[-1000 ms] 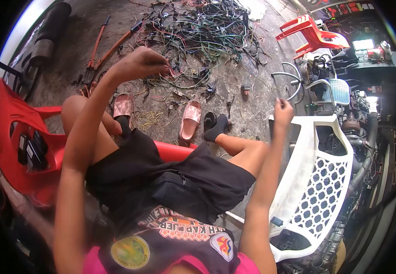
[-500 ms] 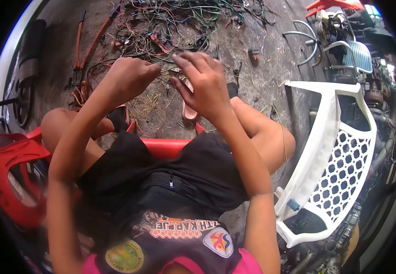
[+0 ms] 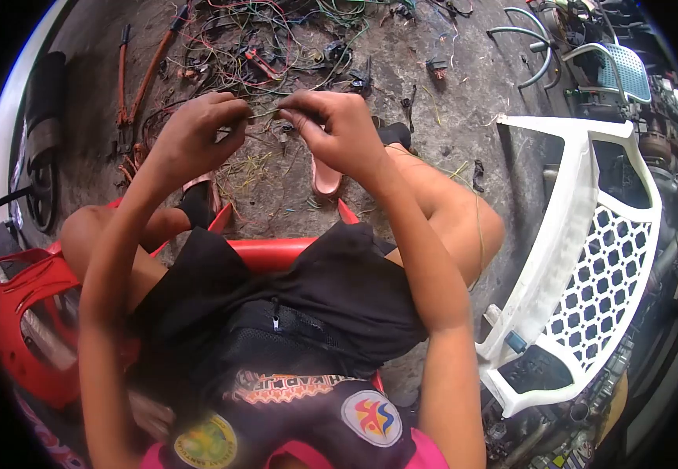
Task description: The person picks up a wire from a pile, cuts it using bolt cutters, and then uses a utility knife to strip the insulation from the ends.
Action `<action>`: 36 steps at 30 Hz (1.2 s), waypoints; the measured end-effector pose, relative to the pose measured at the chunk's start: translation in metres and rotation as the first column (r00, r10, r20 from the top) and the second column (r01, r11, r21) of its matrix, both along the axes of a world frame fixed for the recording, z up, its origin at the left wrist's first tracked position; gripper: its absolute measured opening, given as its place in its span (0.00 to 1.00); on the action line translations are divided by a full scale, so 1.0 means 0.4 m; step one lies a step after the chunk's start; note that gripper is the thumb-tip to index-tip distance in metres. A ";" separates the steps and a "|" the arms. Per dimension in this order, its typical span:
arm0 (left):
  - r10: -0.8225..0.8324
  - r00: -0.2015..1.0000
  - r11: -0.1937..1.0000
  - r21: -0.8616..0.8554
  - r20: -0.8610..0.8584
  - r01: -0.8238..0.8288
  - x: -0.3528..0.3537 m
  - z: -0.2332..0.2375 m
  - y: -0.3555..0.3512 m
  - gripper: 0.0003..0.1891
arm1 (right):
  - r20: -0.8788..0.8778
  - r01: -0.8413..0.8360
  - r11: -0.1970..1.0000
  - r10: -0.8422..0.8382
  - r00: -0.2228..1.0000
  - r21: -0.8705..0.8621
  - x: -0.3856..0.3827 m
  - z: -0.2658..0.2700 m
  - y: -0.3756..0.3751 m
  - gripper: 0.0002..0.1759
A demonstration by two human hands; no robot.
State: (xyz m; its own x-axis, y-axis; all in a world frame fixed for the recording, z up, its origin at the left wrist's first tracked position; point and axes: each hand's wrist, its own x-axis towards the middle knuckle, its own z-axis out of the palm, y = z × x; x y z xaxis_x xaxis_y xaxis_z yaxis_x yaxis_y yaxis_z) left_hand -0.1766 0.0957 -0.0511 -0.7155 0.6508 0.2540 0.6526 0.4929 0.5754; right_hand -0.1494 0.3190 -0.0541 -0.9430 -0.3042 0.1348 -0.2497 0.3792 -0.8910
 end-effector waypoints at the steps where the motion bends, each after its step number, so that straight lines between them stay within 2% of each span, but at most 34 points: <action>1: 0.003 1.000 1.000 -0.005 0.005 -0.003 0.004 -0.003 -0.003 0.05 | 0.004 -0.014 1.000 0.014 1.000 0.009 0.004 0.001 -0.007 0.09; 3: -0.078 0.989 0.988 0.145 0.129 0.059 0.009 -0.002 -0.003 0.08 | -0.004 -0.015 1.000 0.015 1.000 0.004 0.008 0.001 -0.021 0.09; 4: -0.075 0.989 0.988 0.141 0.130 0.056 0.011 0.004 -0.006 0.08 | -0.013 -0.011 1.000 0.011 1.000 0.003 0.010 0.000 -0.027 0.09; 6: -0.105 0.938 0.980 0.197 0.330 0.041 0.015 0.017 -0.011 0.11 | -0.003 -0.005 0.999 0.005 1.000 -0.033 0.010 0.008 -0.031 0.09; 7: -0.101 0.939 0.980 0.197 0.330 0.036 0.018 0.025 -0.012 0.11 | 0.005 0.003 0.998 -0.003 1.000 -0.066 0.007 0.014 -0.031 0.09; 9: -0.113 0.829 0.955 0.290 0.548 -0.061 0.026 0.037 -0.013 0.14 | -0.012 0.004 0.998 -0.005 1.000 -0.061 0.007 0.028 -0.031 0.09; 13: -0.156 0.759 0.907 0.396 0.632 -0.143 0.033 0.037 -0.011 0.16 | -0.036 0.020 0.998 -0.023 0.999 -0.066 0.006 0.030 -0.038 0.09; 15: -0.246 0.640 0.842 0.488 0.728 -0.231 0.029 0.025 -0.015 0.18 | -0.052 0.029 0.998 -0.032 0.998 -0.057 0.003 0.026 -0.043 0.09; 16: -0.247 0.636 0.842 0.486 0.731 -0.233 0.028 0.022 -0.014 0.18 | -0.070 0.038 0.998 -0.041 0.997 -0.050 0.001 0.023 -0.044 0.09; 18: -0.313 0.569 0.755 0.563 0.760 -0.336 0.031 0.013 -0.013 0.20 | -0.057 0.045 0.999 -0.046 0.997 -0.020 0.000 0.019 -0.043 0.09; 19: -0.328 0.569 0.774 0.560 0.754 -0.296 0.021 0.004 -0.017 0.21 | -0.046 0.049 0.999 -0.049 0.998 0.010 0.001 0.014 -0.043 0.08; 20: -0.300 0.583 0.806 0.528 0.755 -0.268 0.015 -0.004 -0.027 0.21 | -0.036 0.079 0.995 -0.081 0.996 -0.057 0.000 0.002 -0.049 0.08; 22: -0.309 0.626 0.785 0.564 0.716 -0.257 0.012 0.004 -0.027 0.20 | -0.055 0.111 0.990 -0.117 0.992 -0.089 -0.004 0.000 -0.057 0.07; 24: -0.165 0.660 0.863 0.431 0.733 -0.264 0.012 0.015 -0.026 0.18 | -0.140 0.111 0.993 -0.116 0.983 -0.042 -0.010 0.003 -0.059 0.07; 26: -0.048 0.708 0.878 0.368 0.705 -0.307 0.017 0.029 -0.017 0.12 | -0.148 0.105 0.994 -0.100 0.984 0.026 -0.011 0.005 -0.059 0.08; 28: 0.060 0.641 0.932 0.188 0.765 -0.311 0.005 0.066 -0.022 0.08 | -0.112 0.111 0.991 -0.102 0.988 0.079 -0.002 0.029 -0.071 0.08; 29: 0.002 0.686 0.904 0.292 0.727 -0.312 0.003 0.067 -0.024 0.06 | -0.085 0.112 0.985 -0.101 0.991 0.135 -0.002 0.041 -0.077 0.09; 30: 0.086 0.744 0.930 0.214 0.663 -0.299 -0.001 0.080 -0.033 0.03 | -0.075 0.110 0.985 -0.101 0.992 0.133 -0.009 0.050 -0.080 0.09; 32: 0.214 0.813 0.932 0.136 0.541 -0.336 -0.019 0.088 -0.062 0.03 | 0.059 0.156 0.926 -0.187 0.981 0.343 -0.016 0.056 -0.082 0.19; 33: 0.217 0.808 0.932 0.129 0.548 -0.338 -0.029 0.094 -0.074 0.03 | -0.357 0.187 0.907 -0.044 0.933 0.377 -0.015 0.051 -0.074 0.18; 34: 0.344 0.817 0.898 0.092 0.463 -0.430 -0.041 0.103 -0.086 0.04 | -0.352 0.181 0.910 -0.041 0.935 0.374 -0.018 0.040 -0.077 0.18; 36: 0.578 0.772 0.792 0.046 0.266 -0.609 -0.061 0.107 -0.115 0.05 | -0.602 0.482 0.772 -0.165 0.782 0.414 -0.023 0.017 -0.090 0.17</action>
